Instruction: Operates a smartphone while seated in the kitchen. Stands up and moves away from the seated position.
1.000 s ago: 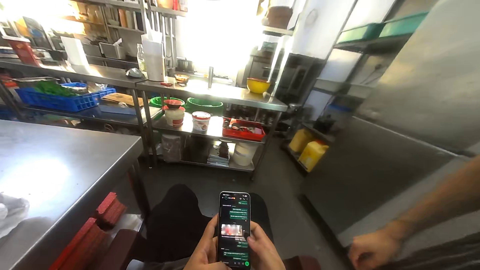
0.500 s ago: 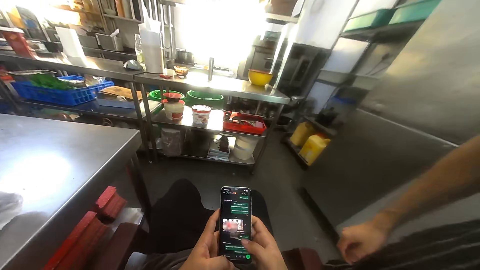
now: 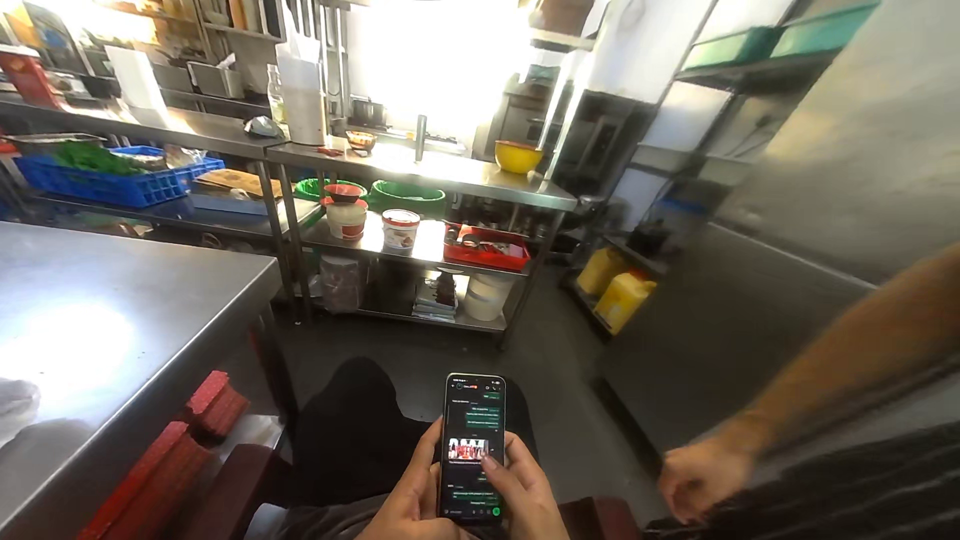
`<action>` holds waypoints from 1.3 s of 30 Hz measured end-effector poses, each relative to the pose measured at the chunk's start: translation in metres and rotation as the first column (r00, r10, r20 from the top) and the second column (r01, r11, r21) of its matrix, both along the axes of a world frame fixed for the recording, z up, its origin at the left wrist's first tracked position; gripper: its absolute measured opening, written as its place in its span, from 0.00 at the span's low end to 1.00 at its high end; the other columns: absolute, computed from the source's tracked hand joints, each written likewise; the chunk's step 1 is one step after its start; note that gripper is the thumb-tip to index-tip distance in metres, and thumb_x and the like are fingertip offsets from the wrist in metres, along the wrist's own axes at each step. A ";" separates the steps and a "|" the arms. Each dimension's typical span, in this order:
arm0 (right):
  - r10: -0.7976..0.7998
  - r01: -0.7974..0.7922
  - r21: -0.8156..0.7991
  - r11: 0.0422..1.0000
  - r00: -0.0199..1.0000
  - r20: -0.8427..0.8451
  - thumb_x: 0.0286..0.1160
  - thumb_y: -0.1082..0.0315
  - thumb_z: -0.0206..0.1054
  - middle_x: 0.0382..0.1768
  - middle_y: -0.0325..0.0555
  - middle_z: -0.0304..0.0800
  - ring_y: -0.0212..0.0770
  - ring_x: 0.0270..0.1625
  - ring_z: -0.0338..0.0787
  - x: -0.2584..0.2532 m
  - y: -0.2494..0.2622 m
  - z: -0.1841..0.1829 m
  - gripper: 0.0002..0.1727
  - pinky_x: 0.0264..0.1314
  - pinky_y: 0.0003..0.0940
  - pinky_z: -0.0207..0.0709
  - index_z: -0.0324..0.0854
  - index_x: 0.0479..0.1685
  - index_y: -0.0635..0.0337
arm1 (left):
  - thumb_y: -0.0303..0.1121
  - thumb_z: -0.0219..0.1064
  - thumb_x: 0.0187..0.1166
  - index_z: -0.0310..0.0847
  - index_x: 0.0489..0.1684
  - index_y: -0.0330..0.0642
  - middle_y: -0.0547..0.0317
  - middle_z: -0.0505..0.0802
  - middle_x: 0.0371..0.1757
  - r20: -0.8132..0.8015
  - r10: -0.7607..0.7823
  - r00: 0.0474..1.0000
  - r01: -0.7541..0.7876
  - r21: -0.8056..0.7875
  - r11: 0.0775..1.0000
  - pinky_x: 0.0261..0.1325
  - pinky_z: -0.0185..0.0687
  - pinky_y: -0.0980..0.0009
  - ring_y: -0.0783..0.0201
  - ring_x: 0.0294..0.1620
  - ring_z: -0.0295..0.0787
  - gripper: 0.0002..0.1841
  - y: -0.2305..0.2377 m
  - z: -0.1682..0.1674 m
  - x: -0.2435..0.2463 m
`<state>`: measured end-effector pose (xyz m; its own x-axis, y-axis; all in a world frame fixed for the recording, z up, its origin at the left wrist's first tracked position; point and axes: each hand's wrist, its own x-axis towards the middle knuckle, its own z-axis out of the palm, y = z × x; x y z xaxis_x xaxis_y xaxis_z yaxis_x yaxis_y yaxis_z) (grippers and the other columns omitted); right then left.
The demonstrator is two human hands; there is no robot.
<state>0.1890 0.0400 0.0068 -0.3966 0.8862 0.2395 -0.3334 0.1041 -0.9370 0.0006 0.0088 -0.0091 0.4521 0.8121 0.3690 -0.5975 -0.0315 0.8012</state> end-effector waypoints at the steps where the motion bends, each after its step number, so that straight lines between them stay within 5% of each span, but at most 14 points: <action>1: 0.027 -0.027 0.008 1.000 1.000 -0.004 0.88 0.73 0.55 0.59 0.63 0.87 0.52 0.58 0.93 0.001 0.000 0.000 0.19 0.62 0.49 0.89 0.62 0.72 0.72 | 0.07 0.60 0.63 0.13 0.92 0.49 0.33 0.75 0.79 0.006 0.005 1.000 -0.005 -0.009 1.000 0.52 0.92 0.36 0.32 0.70 0.84 0.60 0.000 -0.001 -0.001; 7: 0.057 -0.057 0.044 0.997 0.998 -0.001 0.82 0.79 0.54 0.61 0.62 0.86 0.52 0.61 0.92 0.004 -0.002 -0.002 0.22 0.64 0.49 0.88 0.59 0.74 0.72 | 0.13 0.58 0.72 0.17 0.93 0.51 0.37 0.79 0.76 0.004 0.030 1.000 -0.030 -0.060 0.998 0.42 0.95 0.43 0.36 0.66 0.88 0.54 0.000 -0.004 -0.001; 17: 0.027 -0.034 0.120 0.992 0.998 0.052 0.81 0.79 0.57 0.62 0.60 0.86 0.48 0.64 0.89 0.002 -0.001 -0.002 0.24 0.68 0.44 0.85 0.60 0.74 0.74 | 0.13 0.55 0.76 0.18 0.93 0.53 0.38 0.79 0.77 0.024 0.030 0.999 -0.028 -0.087 0.996 0.41 0.95 0.42 0.37 0.66 0.88 0.51 0.000 -0.002 -0.003; 20: -0.061 0.045 0.170 0.984 0.994 0.087 0.82 0.76 0.60 0.65 0.62 0.84 0.52 0.65 0.90 0.002 -0.002 -0.001 0.36 0.67 0.47 0.87 0.46 0.86 0.74 | 0.13 0.55 0.75 0.16 0.93 0.52 0.38 0.79 0.77 0.023 0.027 0.999 -0.026 -0.071 0.997 0.42 0.95 0.43 0.37 0.66 0.88 0.52 0.000 -0.002 -0.001; 22: -0.185 0.141 0.242 0.960 0.968 0.170 0.82 0.72 0.65 0.67 0.59 0.83 0.52 0.57 0.93 0.003 -0.003 0.002 0.44 0.55 0.46 0.93 0.39 0.91 0.69 | 0.12 0.55 0.74 0.16 0.93 0.51 0.37 0.78 0.77 0.031 0.036 0.999 -0.033 -0.070 0.997 0.42 0.95 0.43 0.36 0.66 0.88 0.52 0.001 -0.001 -0.001; 25: -0.345 0.186 0.467 0.865 0.896 0.281 0.82 0.65 0.67 0.65 0.51 0.85 0.41 0.43 0.94 0.005 0.000 0.001 0.32 0.37 0.35 0.93 0.64 0.84 0.63 | 0.12 0.55 0.73 0.17 0.93 0.52 0.38 0.78 0.77 0.025 0.051 0.998 -0.049 -0.083 0.995 0.40 0.95 0.43 0.36 0.65 0.88 0.52 0.001 0.000 -0.003; 28: -0.438 0.186 0.581 0.793 0.836 0.330 0.79 0.62 0.70 0.59 0.45 0.85 0.36 0.48 0.90 0.004 -0.002 -0.006 0.21 0.37 0.28 0.89 0.84 0.71 0.50 | 0.12 0.56 0.73 0.17 0.93 0.52 0.40 0.80 0.76 -0.002 0.030 1.000 -0.030 -0.074 0.997 0.40 0.95 0.45 0.39 0.65 0.88 0.53 0.001 0.000 -0.004; 33: -0.412 0.166 0.538 0.826 0.830 0.376 0.69 0.57 0.79 0.64 0.52 0.83 0.40 0.49 0.93 0.007 -0.001 -0.004 0.45 0.40 0.35 0.95 0.64 0.87 0.62 | 0.12 0.56 0.73 0.19 0.93 0.50 0.39 0.79 0.76 0.011 0.028 1.000 -0.027 -0.061 0.998 0.39 0.96 0.46 0.39 0.65 0.88 0.52 0.000 0.000 -0.001; 39: -0.394 0.121 0.537 0.835 0.813 0.429 0.61 0.48 0.83 0.68 0.50 0.82 0.40 0.51 0.92 0.012 0.005 -0.011 0.59 0.42 0.36 0.93 0.51 0.95 0.48 | 0.16 0.58 0.76 0.23 0.95 0.56 0.38 0.79 0.76 -0.045 0.023 0.999 -0.027 -0.096 0.995 0.42 0.96 0.47 0.39 0.62 0.89 0.51 -0.003 0.001 -0.003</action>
